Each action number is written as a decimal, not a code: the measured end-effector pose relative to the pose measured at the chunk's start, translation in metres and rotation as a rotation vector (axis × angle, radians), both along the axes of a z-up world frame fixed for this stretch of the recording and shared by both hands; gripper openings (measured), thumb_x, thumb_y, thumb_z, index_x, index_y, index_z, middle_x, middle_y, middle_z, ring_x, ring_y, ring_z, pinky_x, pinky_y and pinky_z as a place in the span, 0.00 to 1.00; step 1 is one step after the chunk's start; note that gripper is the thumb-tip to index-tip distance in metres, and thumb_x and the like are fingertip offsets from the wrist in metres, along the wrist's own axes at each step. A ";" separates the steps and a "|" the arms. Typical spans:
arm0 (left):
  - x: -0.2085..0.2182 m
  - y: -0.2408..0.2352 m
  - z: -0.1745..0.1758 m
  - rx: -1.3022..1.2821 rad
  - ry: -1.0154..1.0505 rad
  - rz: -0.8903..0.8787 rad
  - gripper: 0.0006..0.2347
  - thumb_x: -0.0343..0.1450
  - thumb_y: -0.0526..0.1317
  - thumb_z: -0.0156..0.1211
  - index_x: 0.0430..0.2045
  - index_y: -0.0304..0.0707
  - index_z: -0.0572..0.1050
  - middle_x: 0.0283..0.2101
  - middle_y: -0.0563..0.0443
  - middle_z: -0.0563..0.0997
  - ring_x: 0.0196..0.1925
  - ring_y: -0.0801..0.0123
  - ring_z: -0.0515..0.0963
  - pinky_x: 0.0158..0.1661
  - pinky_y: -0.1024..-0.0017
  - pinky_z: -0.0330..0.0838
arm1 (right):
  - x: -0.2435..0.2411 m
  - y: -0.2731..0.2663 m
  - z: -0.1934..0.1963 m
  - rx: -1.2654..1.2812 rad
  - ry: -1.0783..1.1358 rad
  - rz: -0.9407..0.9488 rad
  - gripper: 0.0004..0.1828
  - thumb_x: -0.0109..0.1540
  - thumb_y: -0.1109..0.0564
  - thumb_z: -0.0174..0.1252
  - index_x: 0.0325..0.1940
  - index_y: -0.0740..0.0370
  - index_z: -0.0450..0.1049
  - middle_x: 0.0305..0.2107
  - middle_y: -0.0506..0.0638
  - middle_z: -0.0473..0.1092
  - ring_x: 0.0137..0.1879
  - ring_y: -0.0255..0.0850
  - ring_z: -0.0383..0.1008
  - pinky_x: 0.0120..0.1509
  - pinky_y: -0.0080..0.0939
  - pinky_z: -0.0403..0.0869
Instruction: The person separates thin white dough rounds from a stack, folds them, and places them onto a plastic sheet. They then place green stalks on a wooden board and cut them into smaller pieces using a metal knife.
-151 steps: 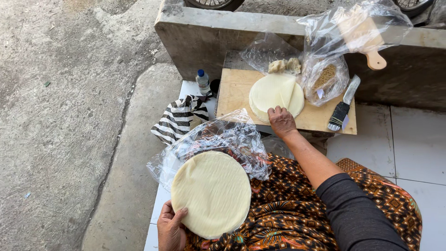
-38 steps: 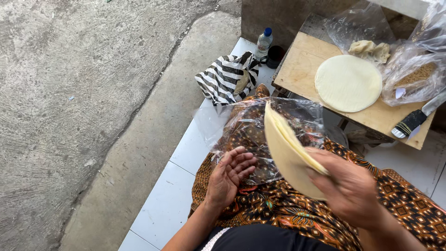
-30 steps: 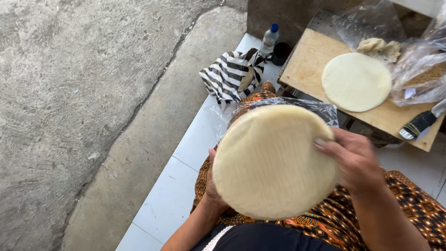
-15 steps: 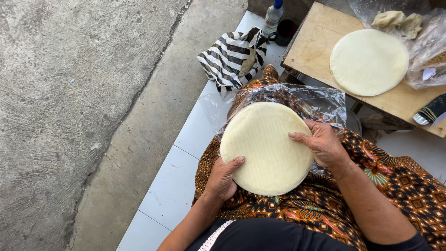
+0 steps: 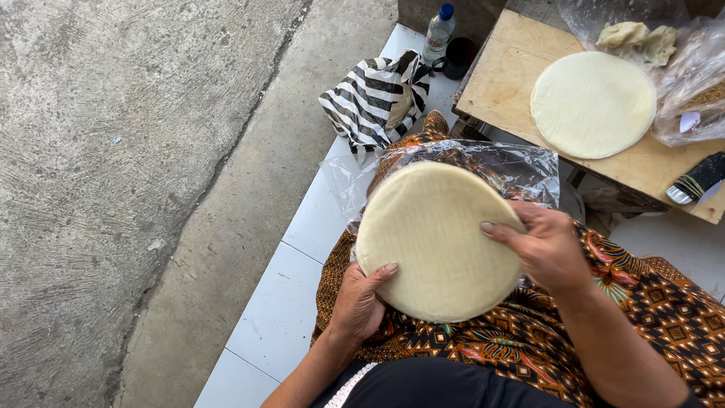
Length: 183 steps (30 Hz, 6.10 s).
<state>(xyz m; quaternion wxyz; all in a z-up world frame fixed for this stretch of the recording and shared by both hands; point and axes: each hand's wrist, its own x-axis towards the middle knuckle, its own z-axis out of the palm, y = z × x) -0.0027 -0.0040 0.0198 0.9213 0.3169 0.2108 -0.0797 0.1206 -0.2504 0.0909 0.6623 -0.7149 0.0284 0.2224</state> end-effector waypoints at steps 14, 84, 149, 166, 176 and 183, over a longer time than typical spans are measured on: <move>0.010 -0.003 0.012 -0.435 -0.069 0.048 0.39 0.73 0.70 0.36 0.67 0.31 0.62 0.66 0.37 0.70 0.68 0.52 0.70 0.67 0.52 0.64 | -0.058 0.059 -0.004 -0.498 -1.028 0.717 0.31 0.52 0.47 0.68 0.53 0.69 0.74 0.47 0.63 0.73 0.55 0.59 0.72 0.56 0.53 0.76; 0.018 -0.010 0.000 0.098 0.218 0.115 0.22 0.66 0.28 0.63 0.55 0.20 0.69 0.50 0.34 0.83 0.48 0.57 0.84 0.52 0.61 0.78 | 0.062 -0.102 0.010 0.315 -0.084 -0.252 0.12 0.62 0.68 0.61 0.51 0.73 0.76 0.42 0.58 0.78 0.46 0.43 0.80 0.54 0.45 0.80; 0.049 -0.018 -0.033 0.409 0.395 -0.026 0.31 0.65 0.29 0.58 0.66 0.32 0.58 0.50 0.23 0.80 0.44 0.40 0.85 0.40 0.44 0.83 | 0.171 -0.147 -0.224 -1.384 -0.831 -0.002 0.25 0.61 0.55 0.53 0.62 0.66 0.72 0.57 0.64 0.68 0.61 0.55 0.69 0.59 0.56 0.73; 0.024 -0.027 -0.017 0.154 0.127 0.079 0.20 0.73 0.33 0.54 0.59 0.20 0.66 0.54 0.31 0.77 0.53 0.51 0.80 0.54 0.53 0.74 | -0.048 0.022 -0.008 -0.330 -1.120 0.510 0.27 0.57 0.48 0.68 0.48 0.72 0.70 0.46 0.65 0.71 0.54 0.61 0.71 0.60 0.57 0.71; 0.012 -0.036 0.015 -0.037 0.029 0.087 0.19 0.78 0.45 0.40 0.57 0.29 0.69 0.52 0.40 0.81 0.54 0.63 0.81 0.56 0.63 0.76 | -0.051 0.032 -0.033 -0.443 -1.049 0.424 0.11 0.58 0.58 0.67 0.40 0.63 0.73 0.47 0.57 0.72 0.55 0.52 0.74 0.60 0.49 0.74; 0.007 -0.030 0.015 -0.178 -0.048 0.065 0.19 0.81 0.47 0.37 0.59 0.31 0.68 0.54 0.42 0.80 0.54 0.63 0.81 0.53 0.61 0.75 | -0.054 0.038 -0.026 -0.422 -1.014 0.455 0.22 0.52 0.50 0.70 0.40 0.68 0.75 0.47 0.62 0.72 0.55 0.58 0.72 0.58 0.52 0.72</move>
